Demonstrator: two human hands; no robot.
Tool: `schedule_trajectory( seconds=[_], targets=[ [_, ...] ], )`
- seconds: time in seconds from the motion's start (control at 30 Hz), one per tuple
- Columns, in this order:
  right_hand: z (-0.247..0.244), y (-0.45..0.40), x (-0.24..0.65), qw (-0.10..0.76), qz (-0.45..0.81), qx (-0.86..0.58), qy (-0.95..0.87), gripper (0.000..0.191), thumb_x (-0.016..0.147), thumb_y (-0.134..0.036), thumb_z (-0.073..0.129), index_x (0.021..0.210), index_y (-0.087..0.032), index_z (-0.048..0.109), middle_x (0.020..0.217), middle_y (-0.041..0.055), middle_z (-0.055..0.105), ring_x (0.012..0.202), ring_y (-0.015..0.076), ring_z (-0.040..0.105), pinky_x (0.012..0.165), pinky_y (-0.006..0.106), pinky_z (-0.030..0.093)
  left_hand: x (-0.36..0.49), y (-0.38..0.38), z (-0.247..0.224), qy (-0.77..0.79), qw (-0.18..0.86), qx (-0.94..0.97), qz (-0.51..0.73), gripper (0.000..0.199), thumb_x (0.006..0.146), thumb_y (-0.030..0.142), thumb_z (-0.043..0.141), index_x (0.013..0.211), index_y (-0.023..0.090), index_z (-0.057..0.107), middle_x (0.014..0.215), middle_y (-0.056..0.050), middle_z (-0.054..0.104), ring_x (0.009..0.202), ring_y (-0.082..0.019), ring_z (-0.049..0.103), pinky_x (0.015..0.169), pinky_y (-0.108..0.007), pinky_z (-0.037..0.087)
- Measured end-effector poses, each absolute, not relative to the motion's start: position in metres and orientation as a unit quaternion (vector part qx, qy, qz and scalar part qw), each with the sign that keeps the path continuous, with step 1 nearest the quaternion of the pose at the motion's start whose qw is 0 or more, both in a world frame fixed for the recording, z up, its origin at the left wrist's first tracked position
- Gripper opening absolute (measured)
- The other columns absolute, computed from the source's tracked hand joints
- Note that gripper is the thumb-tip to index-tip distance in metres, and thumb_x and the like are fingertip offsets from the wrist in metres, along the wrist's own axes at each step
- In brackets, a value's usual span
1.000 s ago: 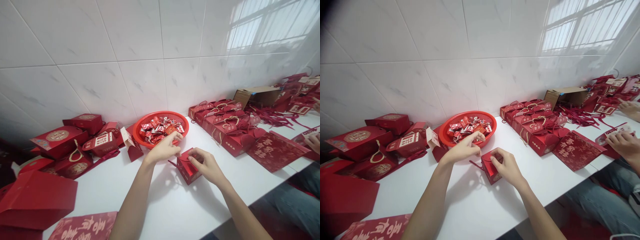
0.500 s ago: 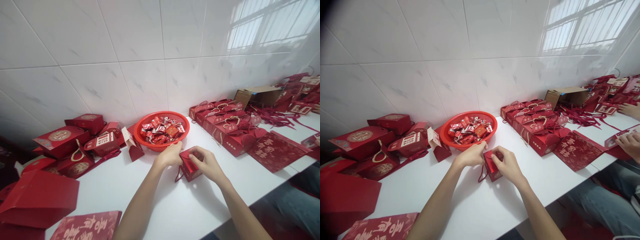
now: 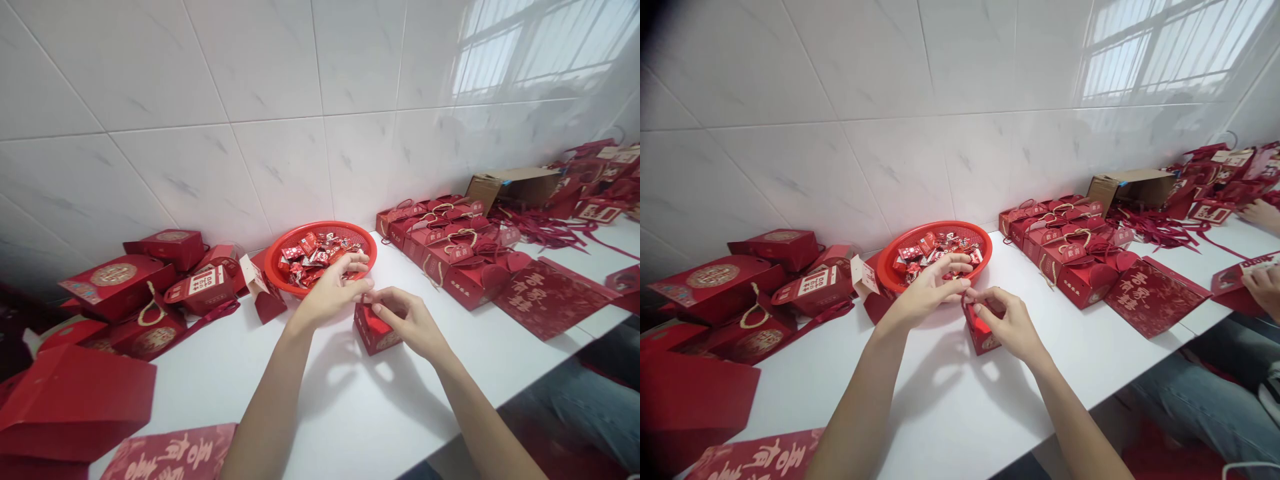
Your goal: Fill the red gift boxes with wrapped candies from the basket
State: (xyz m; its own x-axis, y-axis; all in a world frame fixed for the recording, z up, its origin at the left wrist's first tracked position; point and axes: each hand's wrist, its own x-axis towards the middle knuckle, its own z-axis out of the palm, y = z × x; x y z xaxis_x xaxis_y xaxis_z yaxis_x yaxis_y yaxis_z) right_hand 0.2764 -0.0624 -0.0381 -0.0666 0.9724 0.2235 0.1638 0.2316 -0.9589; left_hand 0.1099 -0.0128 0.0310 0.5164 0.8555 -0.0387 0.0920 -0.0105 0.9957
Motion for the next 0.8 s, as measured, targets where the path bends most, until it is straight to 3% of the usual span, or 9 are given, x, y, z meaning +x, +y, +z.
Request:
schedule_trajectory(
  seconds=[0.1, 0.17, 0.33, 0.57, 0.8],
  targets=[
    [-0.030, -0.063, 0.272, 0.510, 0.410, -0.451, -0.607, 0.031, 0.083, -0.040, 0.068, 0.105, -0.018, 0.068, 0.096, 0.0063, 0.074, 0.088, 0.0211, 0.068, 0.077, 0.031, 0.054, 0.110, -0.023, 0.038, 0.334, 0.595, 0.653, 0.329, 0.045, 0.086, 0.033, 0.068, 0.126, 0.022, 0.051, 0.141, -0.014, 0.049, 0.121, -0.026, 0.058, 0.092, -0.036, 0.055],
    [-0.027, -0.063, 0.269, 0.517, 0.390, -0.461, -0.606, 0.030, 0.081, -0.037, 0.071, 0.104, -0.018, 0.069, 0.088, 0.0036, 0.072, 0.082, 0.0194, 0.067, 0.074, 0.030, 0.053, 0.112, -0.027, 0.037, 0.313, 0.596, 0.662, 0.330, 0.050, 0.085, 0.037, 0.070, 0.129, 0.023, 0.050, 0.147, -0.014, 0.046, 0.130, -0.029, 0.052, 0.097, -0.038, 0.053],
    [-0.022, -0.066, 0.265, 0.530, 0.347, -0.469, -0.615, 0.020, 0.085, -0.038, 0.066, 0.088, -0.018, 0.069, 0.087, 0.0046, 0.072, 0.082, 0.0205, 0.065, 0.072, 0.030, 0.052, 0.115, -0.030, 0.033, 0.290, 0.621, 0.655, 0.316, 0.064, 0.080, 0.041, 0.077, 0.136, 0.026, 0.048, 0.156, -0.014, 0.037, 0.136, -0.033, 0.047, 0.105, -0.045, 0.048],
    [-0.020, -0.088, 0.279, 0.560, 0.217, -0.472, -0.646, 0.014, 0.091, -0.034, 0.060, 0.090, -0.023, 0.069, 0.091, 0.0048, 0.072, 0.083, 0.0207, 0.065, 0.078, 0.033, 0.052, 0.116, -0.034, 0.036, 0.230, 0.659, 0.640, 0.321, 0.058, 0.083, 0.034, 0.076, 0.135, 0.027, 0.050, 0.157, -0.011, 0.036, 0.131, -0.032, 0.053, 0.098, -0.041, 0.055],
    [-0.032, -0.111, 0.335, 0.687, 0.096, -0.549, -0.466, 0.012, 0.088, -0.033, 0.067, 0.092, -0.023, 0.071, 0.085, 0.0035, 0.072, 0.069, 0.0175, 0.066, 0.072, 0.032, 0.055, 0.109, -0.040, 0.046, 0.218, 0.675, 0.645, 0.285, 0.056, 0.079, 0.038, 0.079, 0.129, 0.028, 0.057, 0.153, -0.011, 0.041, 0.132, -0.039, 0.051, 0.089, -0.041, 0.059]
  ],
)
